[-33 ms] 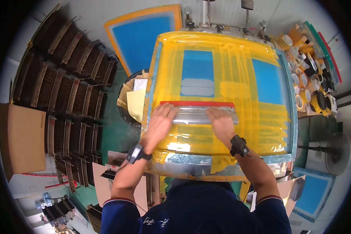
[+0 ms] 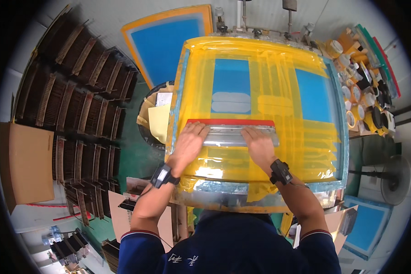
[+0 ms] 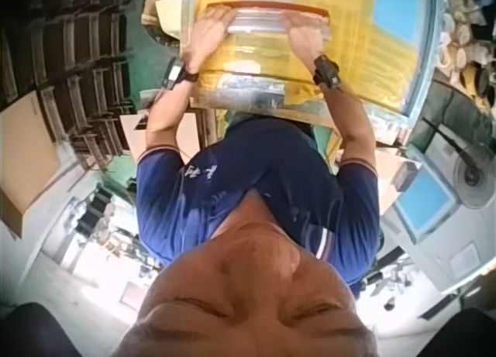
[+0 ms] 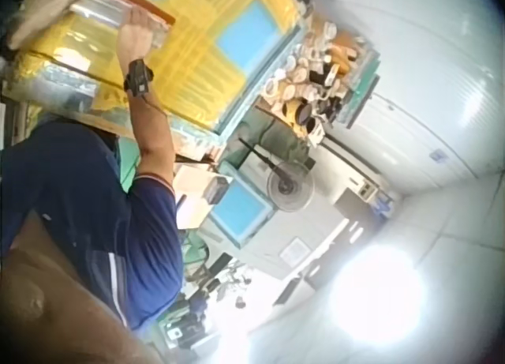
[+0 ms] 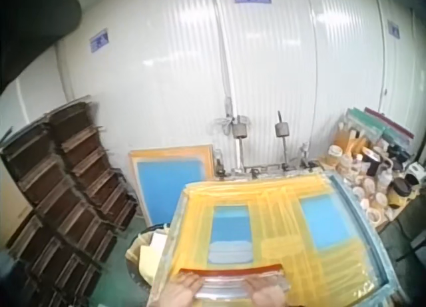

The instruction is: The recorder is preparing a screen printing frame and applying yellow ink to print on a surface.

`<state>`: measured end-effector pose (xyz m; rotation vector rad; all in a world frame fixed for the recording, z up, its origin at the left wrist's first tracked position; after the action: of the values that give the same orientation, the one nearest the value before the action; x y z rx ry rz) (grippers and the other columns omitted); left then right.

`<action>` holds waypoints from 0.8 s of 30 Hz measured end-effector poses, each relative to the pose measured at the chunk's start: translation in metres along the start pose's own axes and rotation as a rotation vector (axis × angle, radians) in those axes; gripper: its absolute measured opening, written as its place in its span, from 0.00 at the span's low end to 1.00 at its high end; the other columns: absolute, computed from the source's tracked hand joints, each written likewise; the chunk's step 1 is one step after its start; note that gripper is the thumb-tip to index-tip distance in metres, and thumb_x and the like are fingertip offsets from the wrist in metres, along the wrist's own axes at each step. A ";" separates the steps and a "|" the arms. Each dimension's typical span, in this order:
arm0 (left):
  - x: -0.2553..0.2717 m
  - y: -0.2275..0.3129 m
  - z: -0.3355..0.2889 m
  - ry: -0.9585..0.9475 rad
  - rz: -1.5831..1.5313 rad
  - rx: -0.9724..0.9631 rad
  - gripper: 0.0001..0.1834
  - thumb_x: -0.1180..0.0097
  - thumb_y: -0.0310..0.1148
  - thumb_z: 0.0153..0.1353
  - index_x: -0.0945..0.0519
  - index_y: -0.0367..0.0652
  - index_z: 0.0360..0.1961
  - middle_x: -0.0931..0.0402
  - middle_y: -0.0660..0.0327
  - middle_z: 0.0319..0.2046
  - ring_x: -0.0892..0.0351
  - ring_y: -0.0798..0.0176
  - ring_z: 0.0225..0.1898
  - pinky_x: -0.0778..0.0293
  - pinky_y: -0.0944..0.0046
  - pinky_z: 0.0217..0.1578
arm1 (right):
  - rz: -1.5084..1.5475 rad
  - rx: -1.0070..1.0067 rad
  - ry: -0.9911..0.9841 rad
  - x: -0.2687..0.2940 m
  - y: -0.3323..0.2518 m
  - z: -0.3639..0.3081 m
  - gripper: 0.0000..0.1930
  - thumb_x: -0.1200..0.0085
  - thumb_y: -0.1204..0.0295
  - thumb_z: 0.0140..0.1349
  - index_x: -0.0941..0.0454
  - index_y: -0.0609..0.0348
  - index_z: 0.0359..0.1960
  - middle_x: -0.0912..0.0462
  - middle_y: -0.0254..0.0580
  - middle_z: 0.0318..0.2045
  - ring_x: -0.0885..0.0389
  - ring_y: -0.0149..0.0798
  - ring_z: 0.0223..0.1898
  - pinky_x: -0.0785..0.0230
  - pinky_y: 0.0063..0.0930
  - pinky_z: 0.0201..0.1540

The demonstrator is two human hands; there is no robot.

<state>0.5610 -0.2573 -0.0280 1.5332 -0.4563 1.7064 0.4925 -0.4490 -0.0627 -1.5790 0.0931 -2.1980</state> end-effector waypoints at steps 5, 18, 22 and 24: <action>-0.031 -0.011 0.013 -0.087 -0.079 -0.017 0.22 0.52 0.16 0.47 0.22 0.30 0.47 0.23 0.42 0.48 0.23 0.42 0.49 0.28 0.52 0.53 | -0.054 0.001 -0.026 0.010 0.012 0.003 0.15 0.50 0.79 0.51 0.24 0.64 0.43 0.20 0.49 0.46 0.21 0.50 0.51 0.28 0.38 0.54; -0.031 -0.013 0.012 -0.099 -0.070 -0.011 0.26 0.51 0.16 0.44 0.23 0.31 0.49 0.24 0.43 0.50 0.25 0.42 0.52 0.31 0.48 0.58 | 0.020 -0.067 -0.100 0.005 0.019 0.004 0.18 0.50 0.78 0.52 0.24 0.68 0.46 0.21 0.55 0.50 0.22 0.51 0.53 0.30 0.38 0.56; -0.033 -0.013 0.010 -0.068 -0.100 0.003 0.26 0.50 0.16 0.44 0.23 0.31 0.50 0.24 0.42 0.50 0.25 0.41 0.53 0.31 0.48 0.58 | 0.041 -0.121 -0.134 0.007 0.019 0.003 0.18 0.51 0.78 0.52 0.23 0.68 0.47 0.21 0.52 0.50 0.24 0.51 0.54 0.31 0.39 0.56; -0.037 -0.015 0.006 -0.078 -0.072 0.003 0.24 0.51 0.18 0.47 0.23 0.29 0.49 0.25 0.41 0.50 0.26 0.41 0.54 0.32 0.49 0.58 | 0.040 -0.094 -0.113 0.004 0.019 0.001 0.18 0.51 0.78 0.52 0.23 0.68 0.47 0.21 0.52 0.50 0.24 0.51 0.54 0.31 0.40 0.56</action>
<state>0.5754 -0.2635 -0.0657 1.6039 -0.4331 1.5975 0.4984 -0.4678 -0.0640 -1.7341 0.1948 -2.0966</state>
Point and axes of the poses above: each hand's wrist, its own z-axis towards the middle knuckle, its own x-axis out of the back of the hand, y = z × x, the point moved 7 cm from there along z, towards the middle knuckle
